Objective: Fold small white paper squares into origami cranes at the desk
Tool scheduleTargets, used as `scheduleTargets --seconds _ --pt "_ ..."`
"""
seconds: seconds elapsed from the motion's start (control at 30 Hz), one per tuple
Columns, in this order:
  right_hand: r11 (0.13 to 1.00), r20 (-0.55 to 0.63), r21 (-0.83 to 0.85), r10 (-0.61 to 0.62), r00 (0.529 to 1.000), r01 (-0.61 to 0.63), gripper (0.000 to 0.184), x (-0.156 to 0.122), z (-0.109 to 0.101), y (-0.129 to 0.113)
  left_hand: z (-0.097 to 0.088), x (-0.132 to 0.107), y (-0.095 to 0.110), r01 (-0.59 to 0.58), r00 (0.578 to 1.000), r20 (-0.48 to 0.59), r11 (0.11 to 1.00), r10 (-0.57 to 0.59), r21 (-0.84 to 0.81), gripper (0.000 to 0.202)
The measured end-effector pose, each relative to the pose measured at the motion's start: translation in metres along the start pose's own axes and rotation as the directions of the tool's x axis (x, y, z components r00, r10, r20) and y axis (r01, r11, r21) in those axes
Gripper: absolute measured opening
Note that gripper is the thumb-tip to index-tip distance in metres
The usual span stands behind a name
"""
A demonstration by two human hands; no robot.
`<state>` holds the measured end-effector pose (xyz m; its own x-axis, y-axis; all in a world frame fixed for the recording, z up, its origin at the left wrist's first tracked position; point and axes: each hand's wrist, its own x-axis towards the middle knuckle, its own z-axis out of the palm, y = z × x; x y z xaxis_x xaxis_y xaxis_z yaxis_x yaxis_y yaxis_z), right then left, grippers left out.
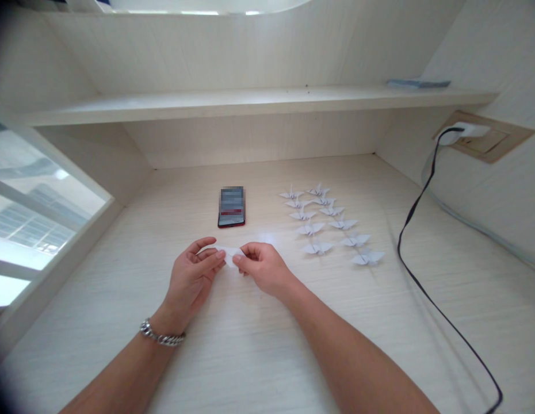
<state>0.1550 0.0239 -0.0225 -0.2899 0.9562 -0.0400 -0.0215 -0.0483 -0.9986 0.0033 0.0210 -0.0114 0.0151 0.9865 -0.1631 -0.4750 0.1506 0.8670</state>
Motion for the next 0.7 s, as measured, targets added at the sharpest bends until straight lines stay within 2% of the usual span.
scheduleTargets --seconds 0.2,0.43,0.53,0.63,0.7 --pt "1.0 -0.002 0.01 0.009 1.0 -0.009 0.023 0.0 0.0 0.001 -0.002 0.002 0.001 -0.025 0.999 -0.022 0.999 0.024 -0.03 0.047" --pt "0.999 -0.021 0.008 0.034 0.999 -0.033 0.024 0.001 -0.001 0.002 -0.011 0.01 0.011 -0.113 0.987 -0.12 0.991 0.104 -0.075 0.039" --pt "0.999 -0.03 0.01 0.035 0.999 -0.035 0.024 0.0 0.0 0.0 -0.01 0.006 0.007 -0.093 0.994 -0.054 0.996 0.094 0.011 0.035" --pt "0.999 -0.01 -0.023 0.023 1.0 -0.023 0.023 -0.001 0.0 0.0 -0.007 0.001 -0.001 -0.066 0.997 0.059 0.978 0.055 0.199 0.037" --pt "0.998 0.001 -0.057 0.019 1.0 -0.019 0.023 -0.002 0.0 0.0 -0.006 0.0 -0.004 -0.082 0.995 0.073 0.956 0.064 0.282 0.039"
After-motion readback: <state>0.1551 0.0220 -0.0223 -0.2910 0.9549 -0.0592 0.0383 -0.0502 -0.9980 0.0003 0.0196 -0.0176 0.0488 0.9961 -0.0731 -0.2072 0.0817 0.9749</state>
